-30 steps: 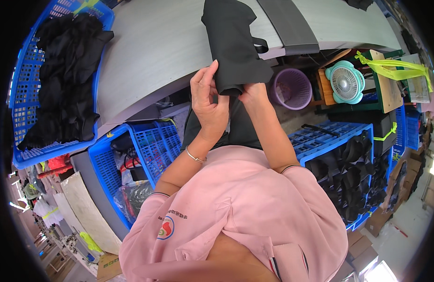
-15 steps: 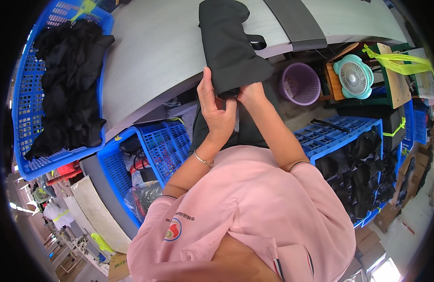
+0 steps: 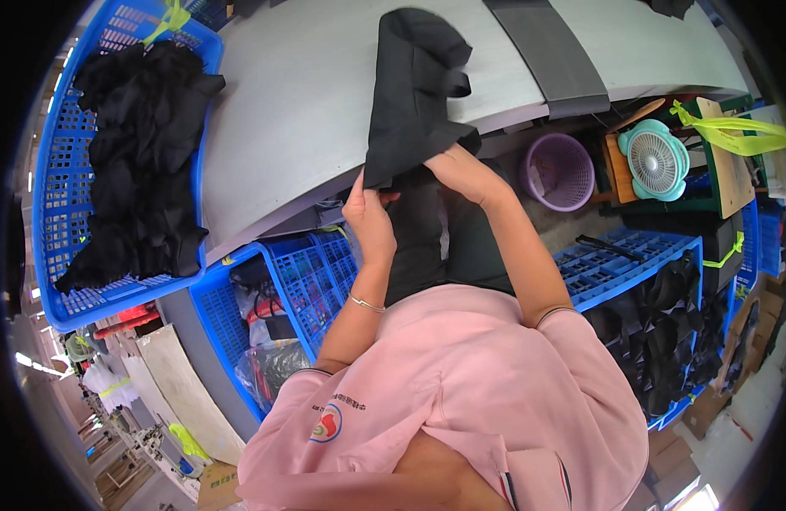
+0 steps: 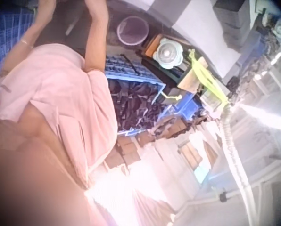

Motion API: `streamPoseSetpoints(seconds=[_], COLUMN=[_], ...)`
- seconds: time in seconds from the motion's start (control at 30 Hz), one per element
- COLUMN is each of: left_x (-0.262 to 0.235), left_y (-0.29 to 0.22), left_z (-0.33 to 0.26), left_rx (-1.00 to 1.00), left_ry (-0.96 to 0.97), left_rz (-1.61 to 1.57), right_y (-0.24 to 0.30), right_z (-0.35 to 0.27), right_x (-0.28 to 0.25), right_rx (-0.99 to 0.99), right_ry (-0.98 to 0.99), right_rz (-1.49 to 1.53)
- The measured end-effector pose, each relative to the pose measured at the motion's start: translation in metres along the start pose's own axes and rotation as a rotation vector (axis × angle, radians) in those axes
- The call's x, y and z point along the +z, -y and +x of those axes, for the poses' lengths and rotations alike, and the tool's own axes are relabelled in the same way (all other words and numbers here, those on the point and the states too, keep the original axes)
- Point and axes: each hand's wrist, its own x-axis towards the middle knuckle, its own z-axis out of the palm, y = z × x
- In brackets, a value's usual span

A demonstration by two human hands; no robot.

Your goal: Assembling and inspecting black fabric padded components for sports or outdoor gear.

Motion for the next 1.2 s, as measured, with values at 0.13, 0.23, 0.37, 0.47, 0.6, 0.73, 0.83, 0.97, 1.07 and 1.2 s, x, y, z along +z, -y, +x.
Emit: streamPoseSetpoints(seconds=[0.13,0.23,0.37,0.47,0.6,0.73,0.83,0.97,1.07,1.2], left_x=[0.01,0.016,0.018,0.019,0.023,0.02,0.015,0.001,-0.017,-0.033], left_y=[0.012,0.017,0.018,0.019,0.024,0.023,0.016,-0.001,-0.011,-0.016], left_z=[0.0,0.002,0.007,0.009,-0.006,-0.013,-0.01,0.002,-0.007,-0.017], left_rx=[-0.226,-0.236,-0.423,-0.547,-0.506,-0.562,-0.102,0.238,0.139,-0.282], left_ry=[0.057,0.134,0.273,0.259,0.431,0.367,0.069,-0.012,0.186,0.275], left_rz=[-0.284,-0.444,-0.581,-0.432,-0.54,-0.28,-0.221,0.249,0.296,-0.082], right_y=[-0.007,-0.007,0.011,0.021,0.012,-0.005,-0.012,-0.021,-0.022,-0.019], right_z=[0.001,-0.005,-0.009,-0.006,-0.004,0.008,-0.005,-0.03,-0.035,-0.044], right_x=[0.02,0.045,0.059,0.052,0.042,0.034,0.023,0.024,0.014,0.005], right_rx=[-0.223,-0.551,-0.427,0.025,-0.426,-0.114,-0.242,-0.262,-0.244,-0.339], right_ry=[0.01,-0.251,-0.188,0.176,0.048,0.306,0.253,0.222,0.192,0.16], right_rz=[-1.206,-1.262,-1.323,-1.319,-1.223,-1.335,-1.352,-1.272,-1.254,-1.318])
